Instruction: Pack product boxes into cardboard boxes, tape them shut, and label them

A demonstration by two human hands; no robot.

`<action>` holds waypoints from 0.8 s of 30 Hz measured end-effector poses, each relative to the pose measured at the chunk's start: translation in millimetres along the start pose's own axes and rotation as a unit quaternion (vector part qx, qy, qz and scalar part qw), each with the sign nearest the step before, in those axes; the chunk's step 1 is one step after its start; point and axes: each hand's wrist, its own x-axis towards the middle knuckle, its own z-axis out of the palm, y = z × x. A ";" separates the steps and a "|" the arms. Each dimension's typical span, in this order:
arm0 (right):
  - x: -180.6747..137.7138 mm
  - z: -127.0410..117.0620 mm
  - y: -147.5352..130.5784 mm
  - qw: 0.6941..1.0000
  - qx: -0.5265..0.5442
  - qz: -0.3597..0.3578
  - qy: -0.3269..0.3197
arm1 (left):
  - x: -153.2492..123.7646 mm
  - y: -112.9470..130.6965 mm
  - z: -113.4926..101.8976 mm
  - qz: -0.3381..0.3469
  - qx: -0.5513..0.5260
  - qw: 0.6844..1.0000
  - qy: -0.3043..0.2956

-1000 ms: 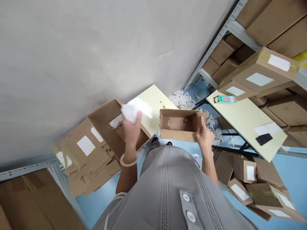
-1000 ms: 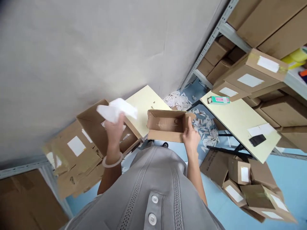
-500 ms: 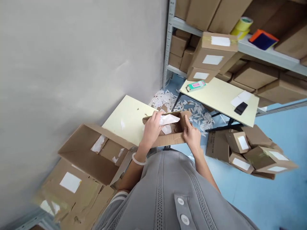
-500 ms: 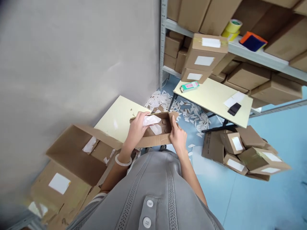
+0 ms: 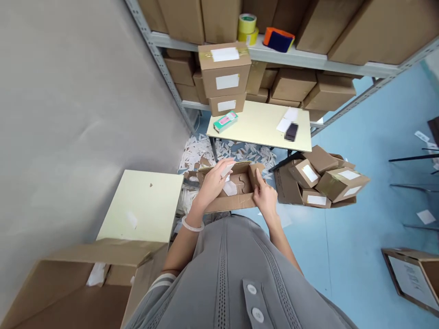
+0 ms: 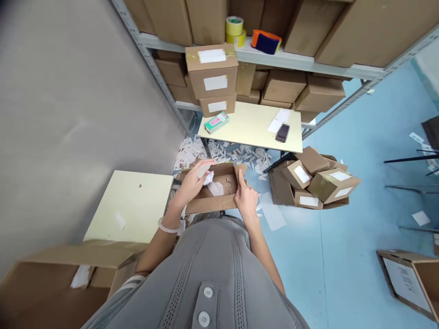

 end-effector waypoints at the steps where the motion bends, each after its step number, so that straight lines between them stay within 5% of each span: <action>1: 5.3 -0.5 6.4 1.000 0.004 0.012 0.000 | 12.6 0.5 5.0 0.014 -0.023 1.000 -0.011; 9: 78.7 1.4 58.5 0.992 0.048 0.115 0.034 | 140.3 -18.1 43.4 0.064 -0.105 0.992 -0.039; 18: 260.9 -20.6 108.6 0.973 0.049 0.219 0.049 | 347.0 -54.9 104.6 0.130 0.052 0.969 -0.206; 24: 355.6 -23.7 134.9 0.975 0.042 0.211 0.055 | 433.3 -99.3 95.2 0.092 0.152 0.974 -0.138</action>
